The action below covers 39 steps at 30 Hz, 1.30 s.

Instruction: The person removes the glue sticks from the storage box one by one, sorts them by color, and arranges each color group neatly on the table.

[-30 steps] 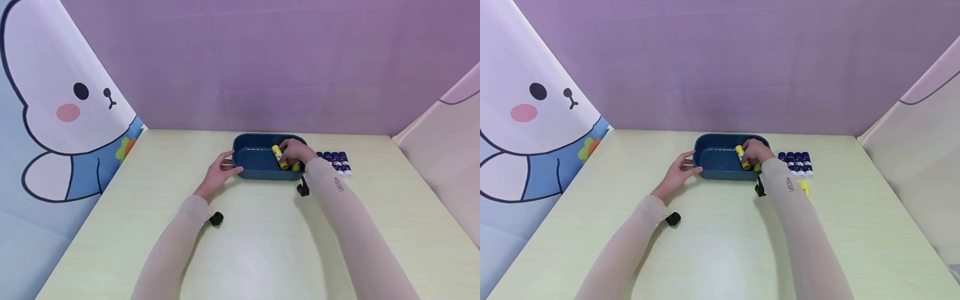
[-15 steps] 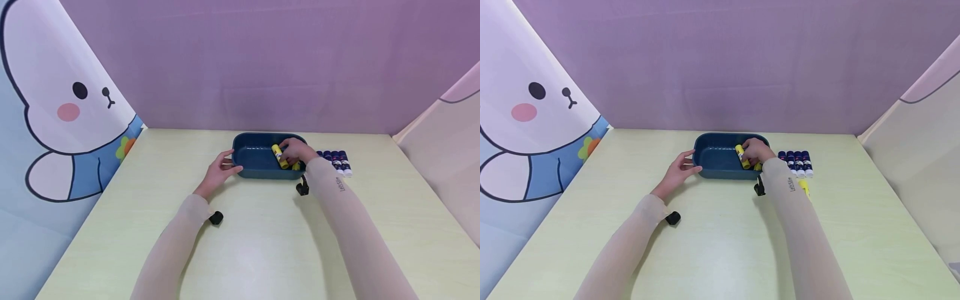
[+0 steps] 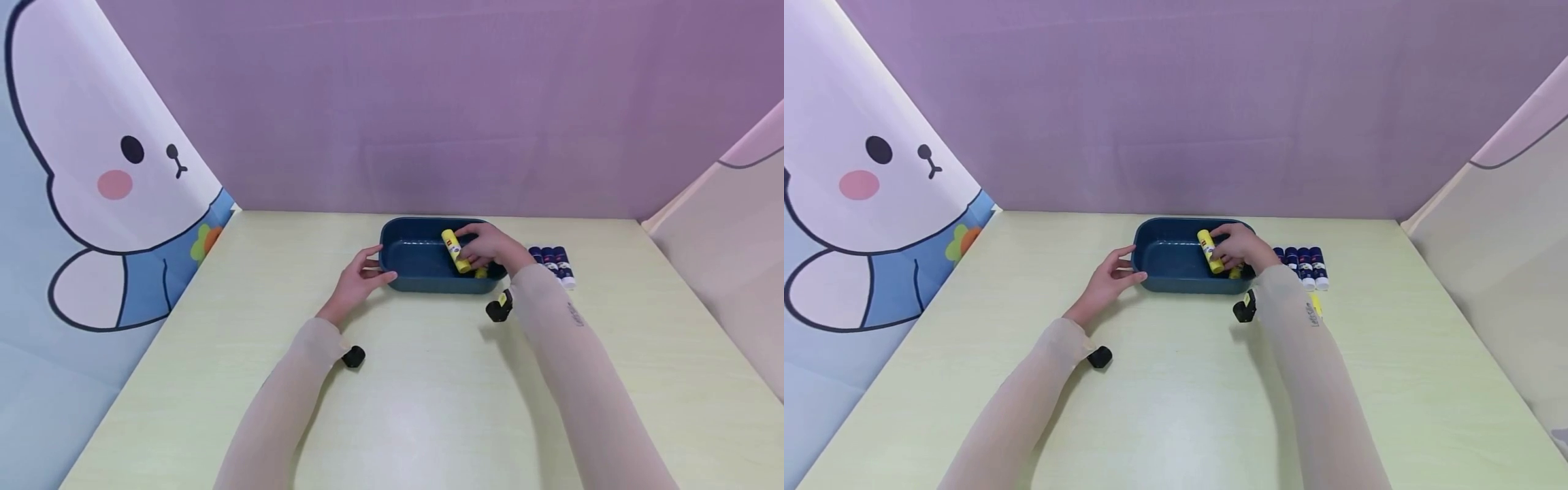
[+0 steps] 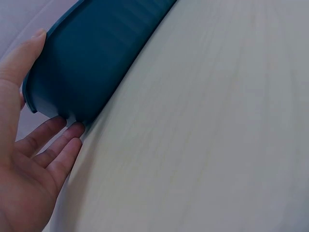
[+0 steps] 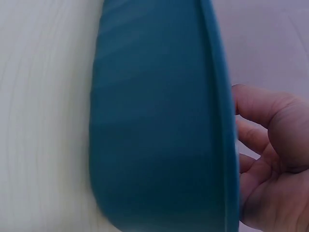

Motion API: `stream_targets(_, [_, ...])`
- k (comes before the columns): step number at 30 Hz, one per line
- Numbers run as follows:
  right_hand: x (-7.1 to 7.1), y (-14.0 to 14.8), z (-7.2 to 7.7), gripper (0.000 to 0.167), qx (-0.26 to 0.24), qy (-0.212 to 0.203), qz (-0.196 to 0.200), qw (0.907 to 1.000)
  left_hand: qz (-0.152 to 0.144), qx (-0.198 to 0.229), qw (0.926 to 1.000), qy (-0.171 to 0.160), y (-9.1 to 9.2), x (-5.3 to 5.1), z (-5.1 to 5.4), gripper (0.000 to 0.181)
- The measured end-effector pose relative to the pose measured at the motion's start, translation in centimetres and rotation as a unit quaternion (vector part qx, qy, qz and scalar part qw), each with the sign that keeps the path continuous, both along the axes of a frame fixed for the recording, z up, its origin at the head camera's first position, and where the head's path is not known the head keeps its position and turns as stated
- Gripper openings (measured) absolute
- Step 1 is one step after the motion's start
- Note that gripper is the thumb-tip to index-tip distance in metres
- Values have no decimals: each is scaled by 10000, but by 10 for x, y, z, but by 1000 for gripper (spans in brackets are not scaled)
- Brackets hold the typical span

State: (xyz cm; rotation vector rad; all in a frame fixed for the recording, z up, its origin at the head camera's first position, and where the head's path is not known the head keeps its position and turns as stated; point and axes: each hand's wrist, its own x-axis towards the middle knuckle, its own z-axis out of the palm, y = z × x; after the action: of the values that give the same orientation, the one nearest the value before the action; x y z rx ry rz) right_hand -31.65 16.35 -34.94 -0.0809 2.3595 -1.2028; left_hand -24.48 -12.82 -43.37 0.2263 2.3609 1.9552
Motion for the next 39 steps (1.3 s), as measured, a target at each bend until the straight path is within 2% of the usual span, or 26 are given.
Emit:
stream_targets(5, [4,7,2,68,-349,45,73,9994,-17,15,10000,-18,0,0,-1,70])
stream_targets(15, [11,19,11,70,-643,250,98,9976,-34,31,10000,-16,2,1,1,72])
stream_targets(26, [21,31,19,69,-775,391,172,9961,-63,39,10000,-29,0,0,-1,72])
stream_targets(27, [22,32,19,69,-781,418,166,9959,-90,43,9999,-78,1,2,4,72])
stream_targets(32, [26,39,23,69,-767,492,86,9958,-69,33,9999,-87,1,3,4,72])
stream_targets(33, [27,40,24,69,-742,512,60,9959,-50,17,9999,-86,1,2,4,71])
stream_targets(34, [28,42,25,69,-739,511,44,9959,-21,7,10000,-39,1,0,-1,71])
stream_targets(39, [33,50,29,70,-683,572,-1,9960,-16,-24,10000,-22,0,-1,-1,70])
